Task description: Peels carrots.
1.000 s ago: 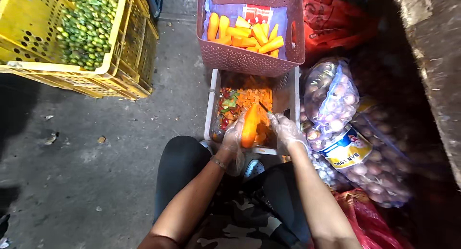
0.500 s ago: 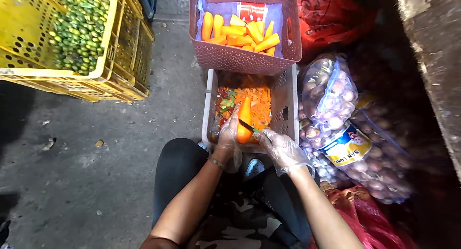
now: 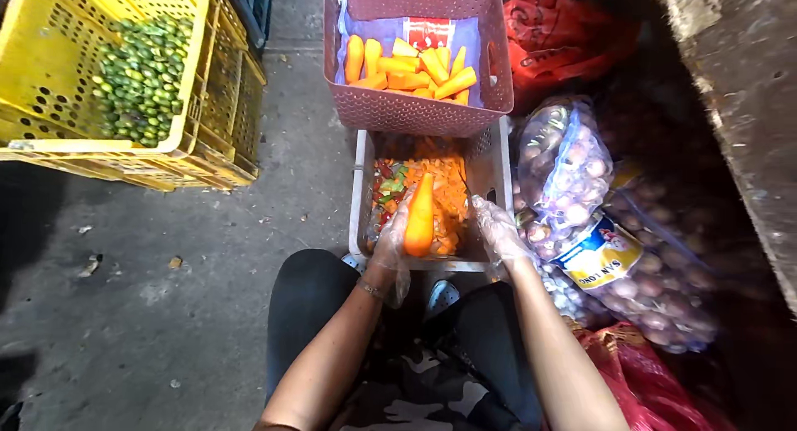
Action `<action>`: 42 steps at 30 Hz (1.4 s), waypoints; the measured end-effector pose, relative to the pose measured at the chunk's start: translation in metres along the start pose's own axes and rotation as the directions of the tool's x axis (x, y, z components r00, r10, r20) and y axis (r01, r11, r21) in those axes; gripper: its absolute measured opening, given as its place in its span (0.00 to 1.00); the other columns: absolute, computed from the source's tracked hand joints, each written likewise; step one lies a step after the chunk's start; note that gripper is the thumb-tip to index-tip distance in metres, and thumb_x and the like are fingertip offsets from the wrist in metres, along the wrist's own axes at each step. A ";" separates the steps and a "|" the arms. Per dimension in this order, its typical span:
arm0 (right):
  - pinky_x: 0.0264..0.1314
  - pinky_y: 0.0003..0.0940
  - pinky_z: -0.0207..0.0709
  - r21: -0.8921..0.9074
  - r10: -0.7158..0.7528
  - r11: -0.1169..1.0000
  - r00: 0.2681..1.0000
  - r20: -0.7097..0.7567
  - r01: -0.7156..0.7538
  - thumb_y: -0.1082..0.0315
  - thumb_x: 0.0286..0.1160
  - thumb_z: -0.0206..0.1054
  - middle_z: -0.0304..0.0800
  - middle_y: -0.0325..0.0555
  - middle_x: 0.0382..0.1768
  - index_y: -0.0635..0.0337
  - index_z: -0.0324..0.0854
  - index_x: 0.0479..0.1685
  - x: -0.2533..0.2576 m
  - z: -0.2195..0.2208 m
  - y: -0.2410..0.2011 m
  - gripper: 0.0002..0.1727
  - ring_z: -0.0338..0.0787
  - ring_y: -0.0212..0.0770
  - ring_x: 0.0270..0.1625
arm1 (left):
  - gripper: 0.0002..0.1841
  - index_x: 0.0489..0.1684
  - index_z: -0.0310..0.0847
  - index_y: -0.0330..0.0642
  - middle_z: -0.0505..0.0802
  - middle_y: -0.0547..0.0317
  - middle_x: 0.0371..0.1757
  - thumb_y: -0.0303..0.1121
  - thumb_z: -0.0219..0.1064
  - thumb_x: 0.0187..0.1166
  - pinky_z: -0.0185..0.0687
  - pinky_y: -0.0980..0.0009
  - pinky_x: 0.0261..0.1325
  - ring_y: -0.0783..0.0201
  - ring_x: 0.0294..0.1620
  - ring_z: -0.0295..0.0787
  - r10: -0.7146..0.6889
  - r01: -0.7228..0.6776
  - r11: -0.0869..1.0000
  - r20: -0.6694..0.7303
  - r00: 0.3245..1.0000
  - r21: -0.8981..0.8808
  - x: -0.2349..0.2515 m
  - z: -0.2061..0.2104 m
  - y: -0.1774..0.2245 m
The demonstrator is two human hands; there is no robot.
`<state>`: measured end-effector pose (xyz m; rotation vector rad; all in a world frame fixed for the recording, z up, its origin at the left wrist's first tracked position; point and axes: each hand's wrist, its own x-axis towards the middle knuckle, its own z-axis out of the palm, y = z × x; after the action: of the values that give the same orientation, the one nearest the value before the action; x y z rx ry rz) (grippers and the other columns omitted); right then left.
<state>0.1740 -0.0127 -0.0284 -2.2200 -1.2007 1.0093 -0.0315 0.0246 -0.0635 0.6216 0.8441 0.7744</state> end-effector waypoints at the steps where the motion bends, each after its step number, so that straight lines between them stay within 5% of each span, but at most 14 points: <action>1: 0.77 0.55 0.72 0.039 -0.035 0.999 0.999 0.008 0.035 0.53 0.96 0.46 0.88 0.57 0.65 0.61 0.82 0.70 -0.008 -0.002 -0.004 0.26 0.84 0.49 0.70 | 0.26 0.81 0.67 0.51 0.90 0.50 0.50 0.50 0.34 0.95 0.90 0.61 0.45 0.58 0.43 0.90 -0.015 0.016 0.996 0.015 1.000 -0.089 0.002 0.001 -0.002; 3: 0.73 0.53 0.76 0.022 -0.109 0.994 0.993 0.039 0.108 0.55 0.95 0.48 0.90 0.55 0.59 0.61 0.84 0.66 -0.026 -0.005 -0.011 0.24 0.88 0.46 0.65 | 0.28 0.77 0.70 0.49 0.91 0.50 0.46 0.53 0.33 0.94 0.90 0.62 0.43 0.58 0.40 0.91 -0.027 0.034 0.987 0.043 0.999 -0.158 0.002 0.001 -0.002; 8: 0.52 0.53 0.80 -0.091 -0.179 0.978 0.981 0.072 0.186 0.43 0.91 0.51 0.90 0.48 0.39 0.54 0.85 0.57 -0.047 -0.004 -0.015 0.26 0.89 0.44 0.44 | 0.26 0.61 0.76 0.42 0.91 0.54 0.38 0.51 0.37 0.92 0.90 0.68 0.40 0.64 0.34 0.91 -0.010 0.020 0.978 0.048 0.999 -0.208 -0.008 0.011 0.008; 11: 0.50 0.58 0.81 -0.152 -0.229 0.959 0.970 0.076 0.238 0.43 0.89 0.53 0.91 0.53 0.37 0.57 0.85 0.60 -0.057 0.000 -0.020 0.28 0.91 0.51 0.43 | 0.22 0.64 0.74 0.41 0.92 0.51 0.40 0.48 0.50 0.85 0.92 0.65 0.41 0.62 0.36 0.92 -0.008 0.027 0.969 0.078 0.997 -0.245 -0.008 0.007 0.006; 13: 0.46 0.60 0.82 -0.242 -0.274 0.927 0.959 0.078 0.285 0.40 0.88 0.52 0.91 0.56 0.34 0.60 0.86 0.54 -0.064 0.008 -0.025 0.31 0.93 0.56 0.41 | 0.22 0.70 0.72 0.42 0.91 0.55 0.46 0.45 0.48 0.87 0.90 0.67 0.46 0.65 0.42 0.91 0.043 -0.034 0.986 0.052 0.998 -0.164 -0.007 0.005 0.003; 18: 0.48 0.65 0.82 -0.456 -0.194 0.864 0.977 0.093 0.215 0.37 0.88 0.51 0.93 0.60 0.37 0.59 0.86 0.56 -0.060 0.011 -0.041 0.33 0.94 0.63 0.46 | 0.24 0.77 0.72 0.35 0.88 0.51 0.59 0.36 0.42 0.91 0.83 0.69 0.60 0.69 0.53 0.86 0.185 -0.159 0.957 -0.087 0.979 0.242 -0.006 0.002 -0.003; 22: 0.57 0.68 0.80 -0.480 0.019 0.876 0.991 0.130 0.046 0.36 0.90 0.48 0.93 0.62 0.48 0.51 0.79 0.72 -0.022 0.005 -0.050 0.33 0.92 0.66 0.56 | 0.23 0.81 0.70 0.40 0.87 0.50 0.63 0.36 0.42 0.94 0.84 0.67 0.59 0.66 0.54 0.87 0.111 -0.077 0.970 -0.137 0.984 0.231 -0.007 0.012 0.003; 27: 0.64 0.72 0.76 -0.390 0.114 0.916 0.993 0.023 -0.096 0.36 0.91 0.42 0.90 0.63 0.59 0.52 0.78 0.74 0.015 0.003 -0.034 0.35 0.88 0.66 0.65 | 0.23 0.84 0.70 0.45 0.86 0.48 0.69 0.35 0.45 0.93 0.82 0.64 0.64 0.64 0.61 0.86 0.132 -0.072 0.940 -0.159 0.978 0.335 -0.008 0.014 0.009; 32: 0.58 0.67 0.80 -0.344 -0.043 0.935 0.989 0.139 0.089 0.39 0.92 0.47 0.91 0.60 0.48 0.54 0.80 0.67 -0.021 0.004 -0.045 0.30 0.91 0.61 0.54 | 0.23 0.84 0.71 0.45 0.84 0.46 0.76 0.35 0.50 0.92 0.73 0.57 0.76 0.58 0.73 0.81 0.206 -0.079 0.855 -0.196 0.959 0.513 -0.001 0.008 0.008; 37: 0.56 0.68 0.81 -0.504 0.025 0.862 0.988 0.152 0.056 0.33 0.88 0.46 0.93 0.62 0.47 0.50 0.79 0.71 -0.011 0.020 -0.050 0.35 0.92 0.65 0.55 | 0.24 0.86 0.69 0.45 0.81 0.48 0.80 0.36 0.52 0.91 0.72 0.54 0.78 0.57 0.76 0.79 0.207 -0.088 0.838 -0.165 0.964 0.538 0.003 0.008 0.001; 42: 0.71 0.74 0.71 -0.290 0.143 0.948 0.990 0.013 -0.134 0.36 0.92 0.42 0.87 0.64 0.67 0.53 0.79 0.76 0.027 0.010 -0.013 0.36 0.84 0.67 0.72 | 0.23 0.86 0.69 0.47 0.81 0.47 0.79 0.35 0.48 0.93 0.74 0.57 0.76 0.58 0.74 0.80 0.141 -0.060 0.884 -0.143 0.980 0.463 0.003 0.010 0.001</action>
<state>0.1691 0.0174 -0.0371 -2.5539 -1.2928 0.9800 -0.0227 0.0259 -0.0584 1.0360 1.1781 0.7330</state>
